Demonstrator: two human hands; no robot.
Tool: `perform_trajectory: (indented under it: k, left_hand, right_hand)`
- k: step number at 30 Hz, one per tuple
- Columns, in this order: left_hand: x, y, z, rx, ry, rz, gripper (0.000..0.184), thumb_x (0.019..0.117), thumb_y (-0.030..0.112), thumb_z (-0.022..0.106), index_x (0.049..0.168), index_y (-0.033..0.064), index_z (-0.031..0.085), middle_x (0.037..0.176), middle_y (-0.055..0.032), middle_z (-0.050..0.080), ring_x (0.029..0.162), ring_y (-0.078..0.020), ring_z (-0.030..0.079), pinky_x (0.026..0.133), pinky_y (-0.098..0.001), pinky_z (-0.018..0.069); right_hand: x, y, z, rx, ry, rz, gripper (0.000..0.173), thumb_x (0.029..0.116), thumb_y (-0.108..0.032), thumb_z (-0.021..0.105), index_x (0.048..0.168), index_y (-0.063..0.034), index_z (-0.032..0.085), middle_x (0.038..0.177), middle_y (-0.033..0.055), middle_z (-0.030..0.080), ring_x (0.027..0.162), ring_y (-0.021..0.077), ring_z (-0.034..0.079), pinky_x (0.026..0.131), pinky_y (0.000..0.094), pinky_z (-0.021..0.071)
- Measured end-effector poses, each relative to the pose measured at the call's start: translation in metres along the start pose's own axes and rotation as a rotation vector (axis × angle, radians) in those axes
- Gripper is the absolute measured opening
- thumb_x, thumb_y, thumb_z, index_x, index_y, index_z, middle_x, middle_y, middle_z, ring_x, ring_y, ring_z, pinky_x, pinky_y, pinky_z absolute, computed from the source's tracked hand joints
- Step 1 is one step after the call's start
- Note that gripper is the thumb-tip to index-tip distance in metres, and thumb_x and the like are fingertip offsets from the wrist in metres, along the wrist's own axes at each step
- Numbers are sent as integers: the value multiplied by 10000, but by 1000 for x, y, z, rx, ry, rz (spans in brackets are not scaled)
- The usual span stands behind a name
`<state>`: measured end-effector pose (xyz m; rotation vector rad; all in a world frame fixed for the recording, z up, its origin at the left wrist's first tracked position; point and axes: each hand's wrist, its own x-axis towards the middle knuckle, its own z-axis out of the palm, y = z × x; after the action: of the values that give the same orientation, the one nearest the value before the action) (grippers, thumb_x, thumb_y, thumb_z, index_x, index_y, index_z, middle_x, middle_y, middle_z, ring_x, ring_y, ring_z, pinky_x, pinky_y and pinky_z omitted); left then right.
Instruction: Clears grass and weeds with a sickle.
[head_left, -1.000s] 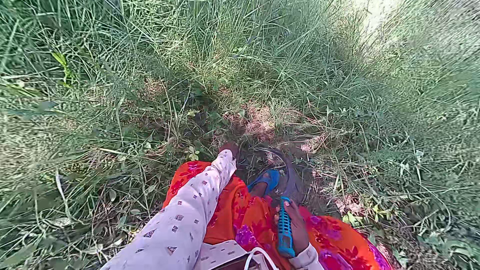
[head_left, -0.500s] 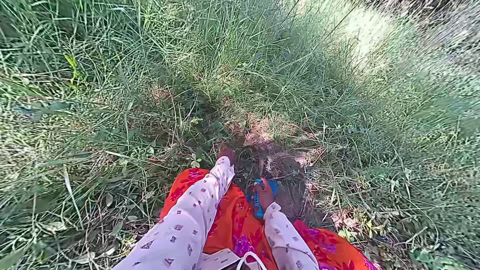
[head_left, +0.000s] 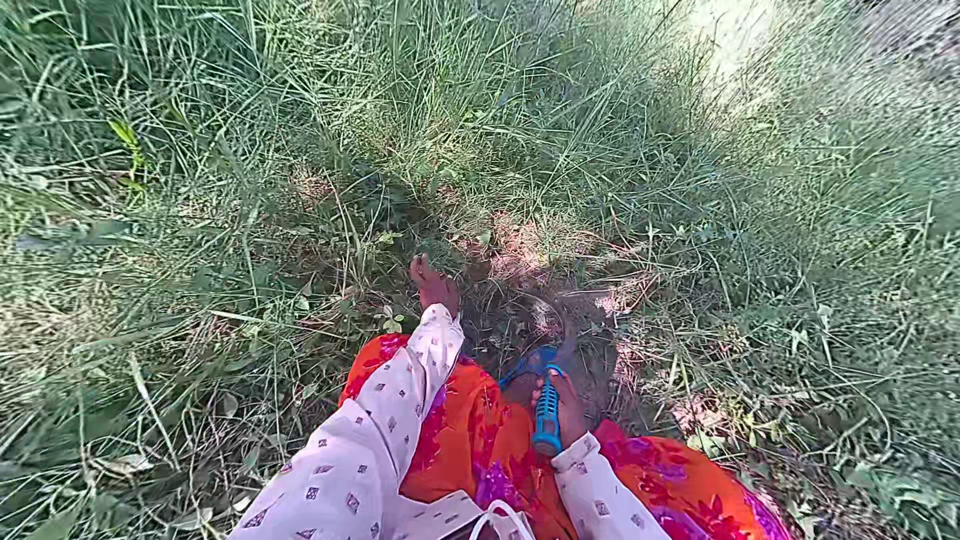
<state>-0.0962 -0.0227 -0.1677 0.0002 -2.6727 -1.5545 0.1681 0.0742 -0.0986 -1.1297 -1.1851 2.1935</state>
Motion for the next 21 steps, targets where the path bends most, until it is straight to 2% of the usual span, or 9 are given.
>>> perform_trajectory:
  k: [2,3,6,10,12,14,15,19,21]
  left_hand:
    - [-12,12,9,107,-226,220,565,1015,134,547,1541,-10,399,1626,-262,313,1414,-403,468,1160,-485,408]
    - [-17,17,16,152,-355,258,549,1036,149,527,1548,-2,397,1600,-251,378,1441,-398,441,1194,-496,357]
    - [-23,26,45,156,-617,170,704,1065,244,527,1624,9,170,1602,-267,360,1358,-386,542,1127,-500,447]
    - [-21,16,77,62,-710,-51,895,1040,316,606,1634,2,14,1634,-283,292,1480,-385,400,1219,-501,334]
    - [-14,15,84,57,-774,-107,802,1061,385,552,1628,0,135,1559,-284,421,1437,-384,461,1199,-522,365]
    - [-6,18,81,50,-850,-123,575,1114,396,400,1524,-6,427,1475,-264,530,1411,-379,490,1192,-542,354]
    - [-1,21,79,53,-861,-142,530,1127,376,342,1461,4,518,1460,-248,552,1410,-370,492,1191,-541,348]
    - [16,18,70,4,-799,-239,553,1136,395,298,1434,6,553,1451,-274,548,1408,-394,486,1182,-567,340]
    - [19,11,75,6,-770,-231,563,1135,412,279,1406,28,588,1400,-274,588,1365,-403,527,1152,-588,374]
  right_hand:
    - [1,0,-3,27,27,-18,145,1118,-126,364,1222,-44,425,730,48,601,537,108,627,480,235,552]
    - [2,0,-4,31,35,-19,136,1118,-125,363,1212,-48,423,730,43,600,540,104,628,483,232,553]
    - [5,0,-6,35,41,-1,134,1115,-116,360,1209,-47,426,732,34,597,543,91,625,495,222,555]
    - [14,5,-17,123,-52,99,196,1133,-166,291,1128,-71,462,727,19,629,552,81,644,498,217,565]
    - [20,7,-22,193,-134,129,271,1133,-204,265,1074,-95,506,739,9,661,572,83,666,520,218,580]
    - [26,9,-24,272,-167,132,299,1130,-237,267,1067,-104,528,760,15,679,591,99,683,537,232,594]
    - [29,8,-23,265,-161,117,275,1132,-243,271,1091,-109,509,769,16,673,596,101,682,537,233,594]
    - [52,2,0,99,-116,27,149,1129,-172,339,1217,-102,436,799,38,637,605,115,664,532,250,588]
    - [67,1,17,-15,-97,-21,196,1119,-127,362,1303,-81,409,788,45,623,596,116,655,529,246,584]
